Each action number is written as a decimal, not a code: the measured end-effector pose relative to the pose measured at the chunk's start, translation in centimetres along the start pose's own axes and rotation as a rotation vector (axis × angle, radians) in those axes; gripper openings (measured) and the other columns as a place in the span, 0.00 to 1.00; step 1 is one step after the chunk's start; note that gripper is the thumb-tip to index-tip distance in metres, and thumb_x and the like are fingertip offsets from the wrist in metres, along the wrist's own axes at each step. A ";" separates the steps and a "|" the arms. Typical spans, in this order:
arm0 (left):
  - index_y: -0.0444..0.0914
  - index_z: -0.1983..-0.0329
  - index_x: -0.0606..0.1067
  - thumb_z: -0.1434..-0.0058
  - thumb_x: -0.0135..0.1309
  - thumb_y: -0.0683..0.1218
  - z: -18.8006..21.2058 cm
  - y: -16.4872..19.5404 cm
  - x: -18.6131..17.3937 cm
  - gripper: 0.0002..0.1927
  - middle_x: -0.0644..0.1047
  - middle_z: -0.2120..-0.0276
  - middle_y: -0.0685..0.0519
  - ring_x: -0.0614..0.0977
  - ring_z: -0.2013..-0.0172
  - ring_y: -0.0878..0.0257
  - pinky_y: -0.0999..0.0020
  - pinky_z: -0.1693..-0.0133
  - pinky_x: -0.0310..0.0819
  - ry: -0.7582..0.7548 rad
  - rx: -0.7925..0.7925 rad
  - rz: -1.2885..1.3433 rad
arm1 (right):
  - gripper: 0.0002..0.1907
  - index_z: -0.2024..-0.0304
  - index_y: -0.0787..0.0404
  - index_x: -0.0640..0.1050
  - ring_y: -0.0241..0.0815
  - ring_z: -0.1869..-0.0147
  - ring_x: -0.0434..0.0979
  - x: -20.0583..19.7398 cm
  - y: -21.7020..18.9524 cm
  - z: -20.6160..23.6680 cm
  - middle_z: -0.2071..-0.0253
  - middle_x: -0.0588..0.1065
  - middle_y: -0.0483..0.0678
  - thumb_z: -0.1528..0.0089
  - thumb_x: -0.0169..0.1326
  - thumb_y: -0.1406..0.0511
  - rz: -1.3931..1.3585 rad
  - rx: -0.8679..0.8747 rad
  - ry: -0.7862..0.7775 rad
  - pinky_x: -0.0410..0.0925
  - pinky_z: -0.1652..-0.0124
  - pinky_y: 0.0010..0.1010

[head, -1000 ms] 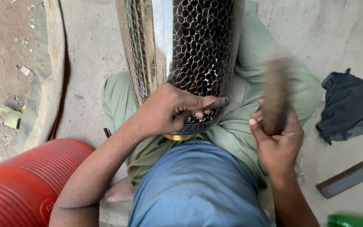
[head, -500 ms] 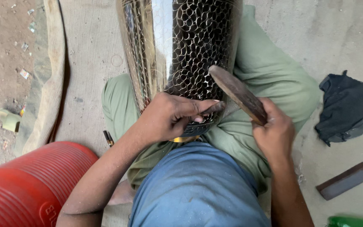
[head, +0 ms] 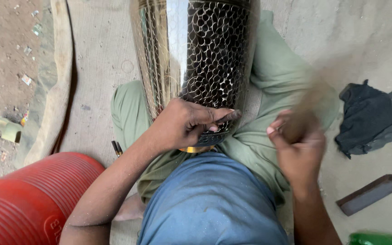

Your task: The person sits cross-legged on a floor mat and repeatedly strikes a large metal vase with a hammer. They hold the vase steady with one hand while hammering its surface with the other, creating a textured pattern.

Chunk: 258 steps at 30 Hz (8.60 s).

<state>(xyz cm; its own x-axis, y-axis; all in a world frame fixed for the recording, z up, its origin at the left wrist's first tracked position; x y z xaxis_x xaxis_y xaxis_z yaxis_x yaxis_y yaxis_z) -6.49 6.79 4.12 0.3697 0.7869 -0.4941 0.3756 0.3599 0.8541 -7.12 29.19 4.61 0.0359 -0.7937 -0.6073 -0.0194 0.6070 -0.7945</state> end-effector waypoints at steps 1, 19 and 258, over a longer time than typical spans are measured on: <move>0.39 0.47 0.80 0.53 0.52 0.29 0.0 -0.1 0.0 0.29 0.85 0.59 0.47 0.88 0.64 0.58 0.66 0.59 0.83 -0.003 0.000 0.018 | 0.13 0.56 0.63 0.80 0.53 0.61 0.82 0.3 -0.3 0.1 0.67 0.78 0.55 0.44 0.63 0.76 0.370 -0.063 -0.051 0.67 0.60 0.34; 0.41 0.39 0.77 0.46 0.58 0.32 -0.8 -1.8 -1.2 0.29 0.84 0.63 0.48 0.89 0.62 0.62 0.69 0.57 0.84 0.127 -0.116 0.066 | 0.34 0.40 0.61 0.72 0.58 0.53 0.81 4.4 6.3 2.7 0.53 0.79 0.60 0.48 0.67 0.67 0.232 -0.063 0.048 0.71 0.55 0.42; 0.47 0.39 0.78 0.46 0.55 0.32 -0.4 -1.6 -2.2 0.31 0.85 0.68 0.52 0.88 0.66 0.64 0.67 0.63 0.81 0.111 0.011 0.098 | 0.20 0.52 0.60 0.76 0.33 0.61 0.78 1.9 0.1 -2.0 0.65 0.78 0.44 0.44 0.61 0.78 -0.362 0.001 0.009 0.71 0.58 0.26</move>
<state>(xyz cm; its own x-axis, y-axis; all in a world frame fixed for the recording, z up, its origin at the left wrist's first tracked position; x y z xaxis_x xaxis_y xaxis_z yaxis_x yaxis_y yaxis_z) -8.32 4.67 3.88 0.3092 0.8688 -0.3867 0.3516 0.2734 0.8954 -9.09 27.67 3.31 0.0319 -0.9576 -0.2864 -0.0057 0.2864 -0.9581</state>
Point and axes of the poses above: each hand's wrist, its own z-axis away from the middle knuckle, its own x-axis out of the palm, y = z × x, the point moved 9 cm from there along -z, towards the middle knuckle
